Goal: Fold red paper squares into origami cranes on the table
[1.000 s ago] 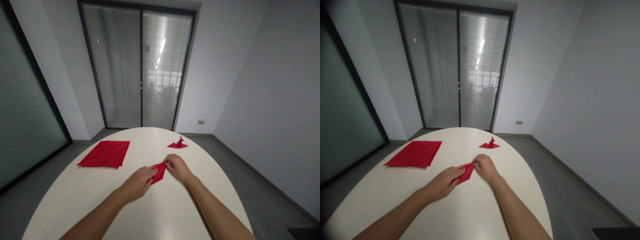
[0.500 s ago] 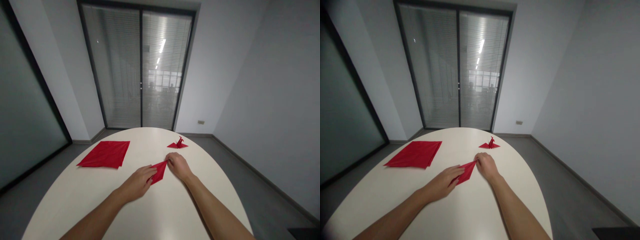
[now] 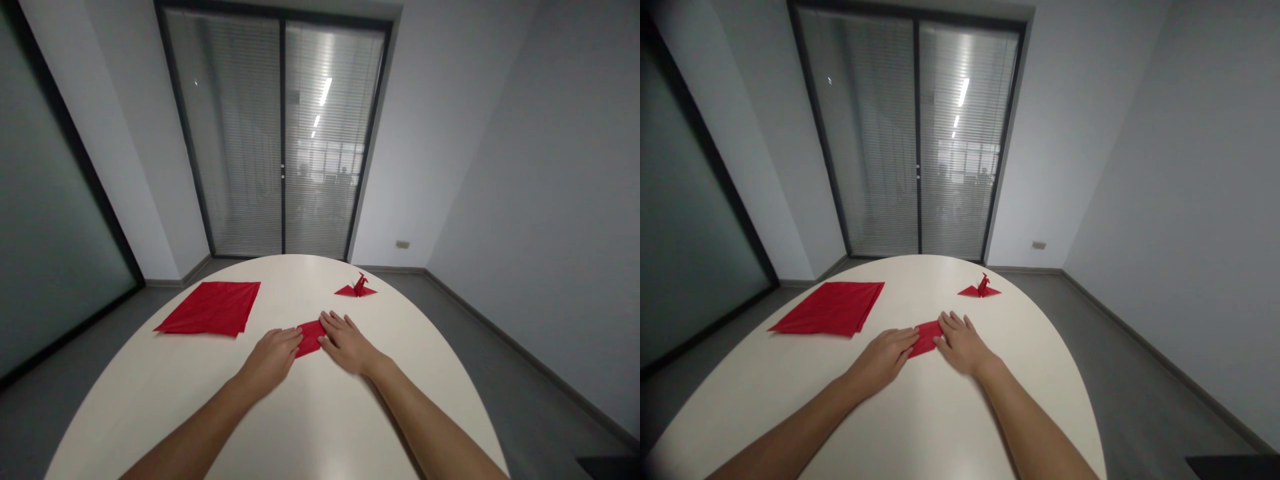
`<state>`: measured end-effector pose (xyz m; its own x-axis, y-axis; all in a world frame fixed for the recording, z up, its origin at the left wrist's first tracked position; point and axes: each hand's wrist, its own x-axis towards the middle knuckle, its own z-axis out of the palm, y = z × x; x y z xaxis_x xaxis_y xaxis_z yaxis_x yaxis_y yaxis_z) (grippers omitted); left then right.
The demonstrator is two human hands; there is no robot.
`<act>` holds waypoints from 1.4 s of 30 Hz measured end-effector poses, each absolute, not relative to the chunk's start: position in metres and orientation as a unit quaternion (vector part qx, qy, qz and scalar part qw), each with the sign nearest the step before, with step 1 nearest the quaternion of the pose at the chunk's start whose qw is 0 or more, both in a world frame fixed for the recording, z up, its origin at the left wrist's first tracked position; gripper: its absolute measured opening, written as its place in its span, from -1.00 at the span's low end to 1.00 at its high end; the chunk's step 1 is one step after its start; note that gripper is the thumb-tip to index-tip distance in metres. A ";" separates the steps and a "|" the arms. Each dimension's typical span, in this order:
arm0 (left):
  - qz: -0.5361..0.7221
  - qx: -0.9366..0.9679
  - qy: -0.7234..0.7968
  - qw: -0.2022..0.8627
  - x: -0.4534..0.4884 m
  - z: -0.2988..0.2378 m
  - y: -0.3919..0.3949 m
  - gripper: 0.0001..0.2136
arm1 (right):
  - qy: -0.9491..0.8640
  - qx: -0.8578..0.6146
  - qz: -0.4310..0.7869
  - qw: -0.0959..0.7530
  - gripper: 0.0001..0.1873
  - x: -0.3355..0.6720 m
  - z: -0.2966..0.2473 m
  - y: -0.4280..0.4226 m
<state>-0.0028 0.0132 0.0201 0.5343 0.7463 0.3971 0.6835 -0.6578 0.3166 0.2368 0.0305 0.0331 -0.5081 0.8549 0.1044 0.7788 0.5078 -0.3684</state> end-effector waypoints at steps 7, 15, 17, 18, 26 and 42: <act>0.256 0.884 0.387 0.056 -0.004 0.022 0.011 -0.70 | -0.897 -0.388 0.164 0.134 -0.24 0.233 0.039 0.024; 0.232 0.877 0.421 0.007 -0.003 0.027 0.009 -0.76 | -0.896 -0.411 0.134 0.106 -0.28 0.235 0.040 0.024; 0.233 0.875 0.424 0.003 -0.003 0.027 0.009 -0.77 | -0.898 -0.410 0.111 0.114 -0.34 0.234 0.042 0.024; 0.235 0.874 0.424 0.002 -0.003 0.028 0.010 -0.77 | -0.900 -0.407 0.100 0.122 -0.38 0.234 0.043 0.025; 0.238 0.870 0.432 0.023 -0.003 0.031 0.008 -0.78 | -0.913 -0.354 0.061 0.195 -0.66 0.232 0.049 0.027; 0.267 0.836 0.474 0.070 0.005 0.032 0.004 -0.89 | -0.887 -0.384 0.111 0.233 -0.80 0.229 0.042 0.032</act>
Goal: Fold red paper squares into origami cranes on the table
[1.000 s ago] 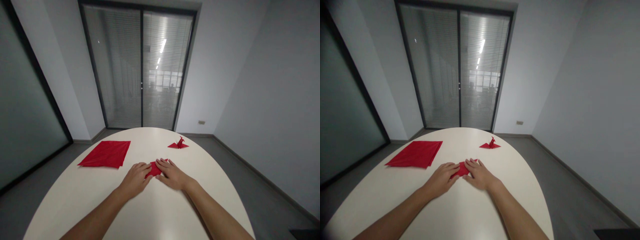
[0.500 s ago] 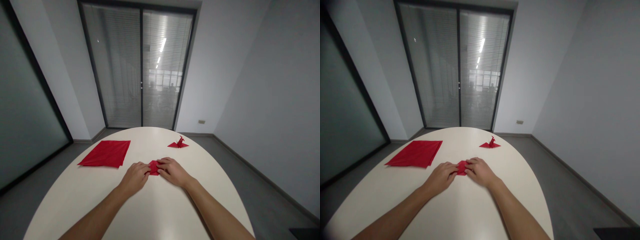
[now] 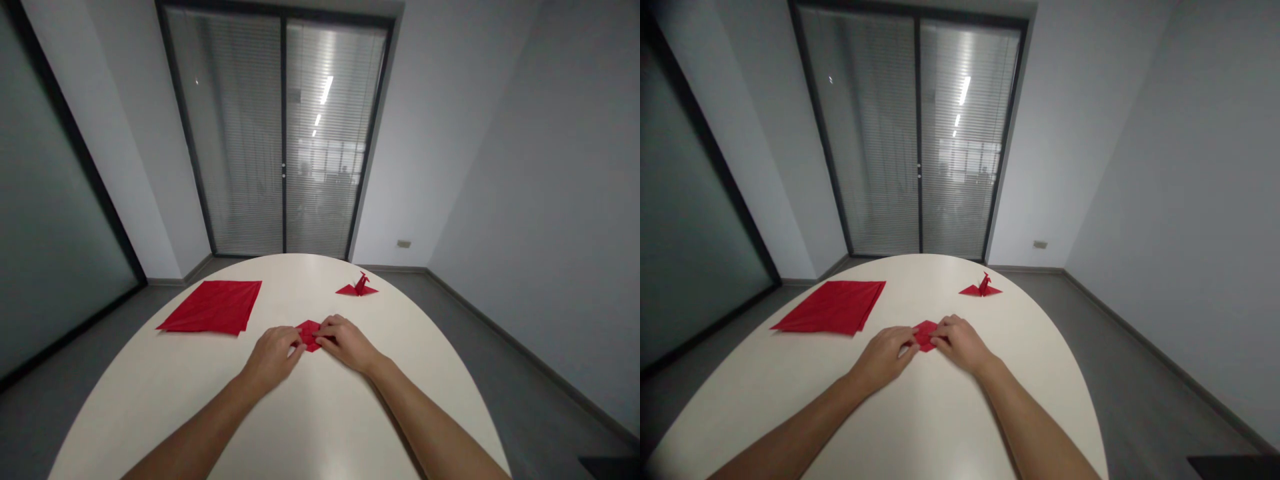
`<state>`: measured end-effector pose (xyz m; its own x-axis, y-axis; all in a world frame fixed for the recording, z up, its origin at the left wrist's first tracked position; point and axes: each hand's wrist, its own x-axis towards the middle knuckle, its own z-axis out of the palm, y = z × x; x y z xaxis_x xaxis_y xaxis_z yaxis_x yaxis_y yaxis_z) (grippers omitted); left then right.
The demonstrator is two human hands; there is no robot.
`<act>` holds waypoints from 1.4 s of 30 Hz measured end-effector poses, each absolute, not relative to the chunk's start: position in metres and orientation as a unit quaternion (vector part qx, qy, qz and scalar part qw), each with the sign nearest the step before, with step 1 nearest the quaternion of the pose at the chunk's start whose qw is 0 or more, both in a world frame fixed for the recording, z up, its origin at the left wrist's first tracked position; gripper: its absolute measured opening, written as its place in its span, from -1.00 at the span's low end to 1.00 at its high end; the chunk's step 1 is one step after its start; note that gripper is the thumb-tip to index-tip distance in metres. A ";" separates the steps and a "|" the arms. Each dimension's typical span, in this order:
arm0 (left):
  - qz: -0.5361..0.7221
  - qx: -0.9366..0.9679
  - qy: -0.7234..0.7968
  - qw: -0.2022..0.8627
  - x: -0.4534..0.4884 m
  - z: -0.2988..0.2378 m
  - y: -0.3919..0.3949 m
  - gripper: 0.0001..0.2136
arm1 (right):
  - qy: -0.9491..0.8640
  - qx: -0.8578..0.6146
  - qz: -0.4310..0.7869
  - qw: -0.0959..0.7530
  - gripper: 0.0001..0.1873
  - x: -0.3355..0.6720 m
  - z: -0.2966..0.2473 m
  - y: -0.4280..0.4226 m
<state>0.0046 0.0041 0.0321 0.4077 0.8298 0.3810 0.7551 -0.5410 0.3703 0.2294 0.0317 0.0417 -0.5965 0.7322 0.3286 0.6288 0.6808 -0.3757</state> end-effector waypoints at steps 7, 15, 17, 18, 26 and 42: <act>0.252 0.813 0.522 0.049 0.010 0.027 0.006 -0.88 | -0.871 -0.385 0.179 0.248 -0.73 0.239 0.041 0.037; 0.232 0.817 0.527 0.029 0.012 0.031 0.005 -0.87 | -0.831 -0.415 0.249 0.273 -0.75 0.251 0.043 0.040; 0.228 0.822 0.521 0.021 0.012 0.032 0.005 -0.84 | -0.828 -0.418 0.249 0.278 -0.76 0.251 0.041 0.040; 0.227 0.827 0.514 0.019 0.012 0.032 0.005 -0.79 | -0.827 -0.419 0.247 0.281 -0.76 0.250 0.040 0.040; 0.199 0.872 0.447 -0.008 0.005 0.022 0.010 -0.63 | -0.855 -0.385 0.206 0.278 -0.66 0.254 0.034 0.045; 0.173 0.866 0.467 -0.045 0.013 0.039 -0.008 -0.65 | -0.894 -0.366 0.181 0.185 -0.68 0.249 0.057 0.027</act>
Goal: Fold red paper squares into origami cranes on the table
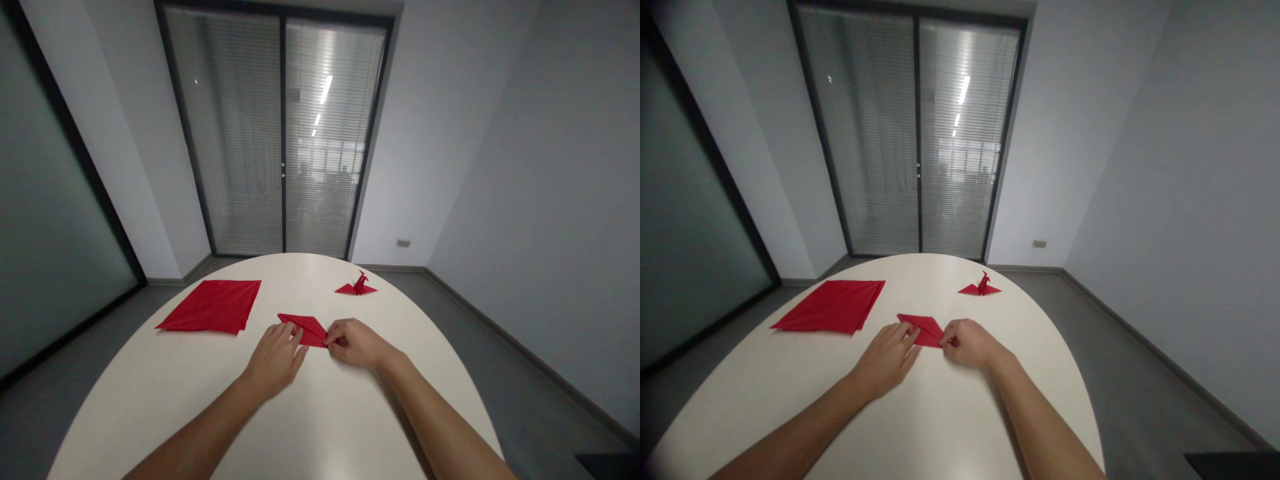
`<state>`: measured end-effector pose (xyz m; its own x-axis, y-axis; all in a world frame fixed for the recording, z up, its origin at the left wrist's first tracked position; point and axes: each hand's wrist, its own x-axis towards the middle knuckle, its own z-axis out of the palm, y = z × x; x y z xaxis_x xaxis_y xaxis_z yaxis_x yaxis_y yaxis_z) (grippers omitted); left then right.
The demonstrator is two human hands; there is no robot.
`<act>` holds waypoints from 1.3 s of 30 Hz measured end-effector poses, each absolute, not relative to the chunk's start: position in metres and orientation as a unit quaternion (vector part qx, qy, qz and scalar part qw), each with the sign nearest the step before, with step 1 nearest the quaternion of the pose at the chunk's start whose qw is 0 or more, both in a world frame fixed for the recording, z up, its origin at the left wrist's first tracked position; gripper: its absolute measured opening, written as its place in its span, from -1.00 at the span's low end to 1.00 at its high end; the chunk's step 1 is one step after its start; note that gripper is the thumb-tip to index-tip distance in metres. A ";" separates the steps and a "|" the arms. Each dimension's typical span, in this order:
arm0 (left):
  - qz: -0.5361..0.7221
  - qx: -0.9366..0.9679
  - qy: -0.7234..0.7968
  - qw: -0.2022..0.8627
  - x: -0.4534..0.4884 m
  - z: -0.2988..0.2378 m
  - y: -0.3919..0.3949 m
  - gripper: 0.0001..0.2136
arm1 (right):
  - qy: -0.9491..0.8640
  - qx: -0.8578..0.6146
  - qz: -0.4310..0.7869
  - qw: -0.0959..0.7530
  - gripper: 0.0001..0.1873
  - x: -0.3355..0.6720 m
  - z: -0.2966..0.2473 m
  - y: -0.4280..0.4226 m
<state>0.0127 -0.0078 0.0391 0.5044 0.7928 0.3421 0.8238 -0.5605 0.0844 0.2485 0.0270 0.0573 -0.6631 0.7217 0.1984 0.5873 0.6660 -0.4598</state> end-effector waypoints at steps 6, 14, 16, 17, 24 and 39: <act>-0.204 -0.862 -0.463 0.031 0.009 0.024 -0.001 -0.64 | -0.878 -0.351 0.274 0.175 -0.64 0.241 0.054 0.021; -0.221 -0.843 -0.490 -0.013 0.010 0.018 0.004 -0.66 | -0.888 -0.337 0.238 0.204 -0.62 0.232 0.052 0.021; -0.224 -0.837 -0.499 -0.018 0.012 0.021 0.002 -0.68 | -0.890 -0.335 0.193 0.240 -0.64 0.232 0.052 0.023; -0.228 -0.835 -0.501 -0.020 0.013 0.022 0.001 -0.69 | -0.889 -0.337 0.179 0.253 -0.65 0.232 0.051 0.024; -0.245 -0.829 -0.502 -0.023 0.014 0.019 0.000 -0.61 | -0.883 -0.371 0.188 0.218 -0.58 0.238 0.042 0.027; -0.201 -0.848 -0.487 -0.063 0.008 0.028 -0.004 -0.38 | -0.885 -0.369 0.180 0.221 -0.61 0.238 0.044 0.025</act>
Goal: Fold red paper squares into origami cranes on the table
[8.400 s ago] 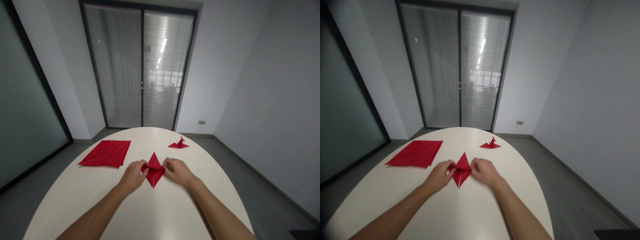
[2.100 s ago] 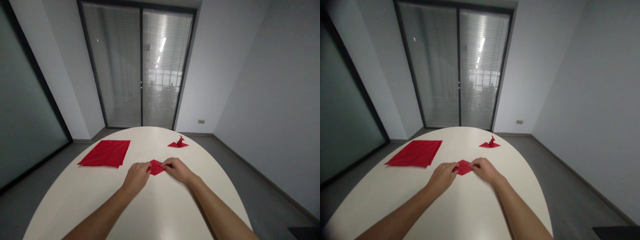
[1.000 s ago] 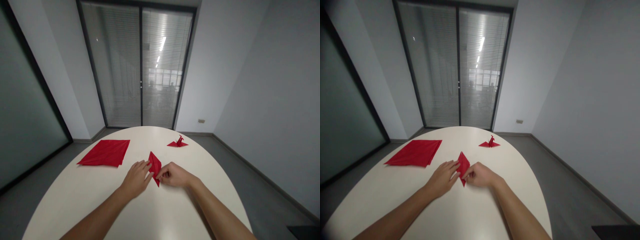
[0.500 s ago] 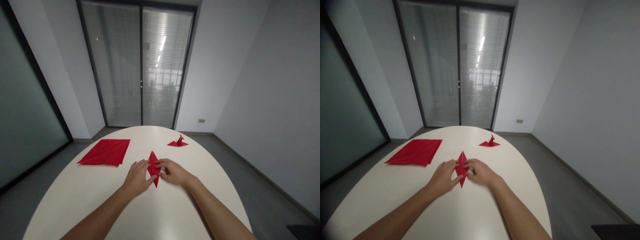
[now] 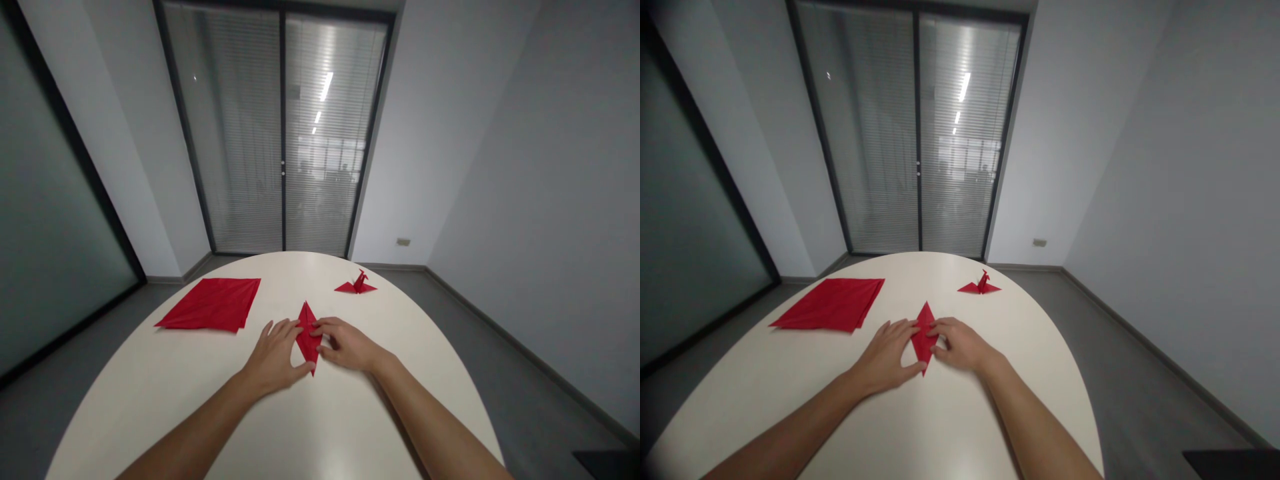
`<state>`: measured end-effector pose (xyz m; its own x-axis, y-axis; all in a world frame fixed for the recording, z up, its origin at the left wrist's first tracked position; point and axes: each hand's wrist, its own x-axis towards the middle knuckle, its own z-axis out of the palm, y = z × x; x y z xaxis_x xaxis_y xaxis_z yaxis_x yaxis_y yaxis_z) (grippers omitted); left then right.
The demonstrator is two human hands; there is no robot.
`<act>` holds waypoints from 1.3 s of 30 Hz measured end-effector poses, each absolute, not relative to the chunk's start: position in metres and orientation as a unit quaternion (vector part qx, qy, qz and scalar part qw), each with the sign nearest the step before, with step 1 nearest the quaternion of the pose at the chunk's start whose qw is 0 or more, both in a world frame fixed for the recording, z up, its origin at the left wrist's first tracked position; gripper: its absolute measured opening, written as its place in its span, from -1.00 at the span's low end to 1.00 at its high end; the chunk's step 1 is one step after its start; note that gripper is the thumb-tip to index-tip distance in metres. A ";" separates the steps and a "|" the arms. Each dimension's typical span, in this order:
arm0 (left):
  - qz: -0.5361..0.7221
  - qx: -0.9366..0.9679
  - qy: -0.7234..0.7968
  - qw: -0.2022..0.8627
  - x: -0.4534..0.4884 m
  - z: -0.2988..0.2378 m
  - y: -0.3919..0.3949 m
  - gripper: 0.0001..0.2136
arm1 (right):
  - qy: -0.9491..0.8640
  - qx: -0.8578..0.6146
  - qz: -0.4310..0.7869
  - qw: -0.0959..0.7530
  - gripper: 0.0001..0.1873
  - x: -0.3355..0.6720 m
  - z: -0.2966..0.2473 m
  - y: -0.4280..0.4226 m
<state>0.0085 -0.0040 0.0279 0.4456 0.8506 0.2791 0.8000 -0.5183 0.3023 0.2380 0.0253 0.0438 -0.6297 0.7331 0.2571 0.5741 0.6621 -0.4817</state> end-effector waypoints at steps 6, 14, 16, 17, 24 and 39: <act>0.177 0.854 0.484 0.068 0.008 0.027 -0.004 -0.27 | -0.886 -0.368 0.177 0.219 -0.61 0.238 0.044 0.025; 0.213 0.888 0.405 0.045 0.005 0.028 -0.005 -0.52 | -0.900 -0.344 0.155 0.219 -0.63 0.242 0.045 0.028; 0.212 0.890 0.400 0.047 0.005 0.027 -0.004 -0.56 | -0.901 -0.341 0.152 0.221 -0.64 0.243 0.045 0.028; 0.214 0.889 0.402 0.049 0.006 0.027 -0.004 -0.58 | -0.901 -0.340 0.151 0.222 -0.65 0.244 0.045 0.028; 0.261 0.847 0.454 0.091 0.010 0.022 0.007 -0.75 | -0.901 -0.332 0.151 0.235 -0.67 0.241 0.044 0.027; 0.262 0.857 0.434 0.092 0.007 0.028 0.004 -0.71 | -0.897 -0.337 0.182 0.221 -0.62 0.237 0.041 0.026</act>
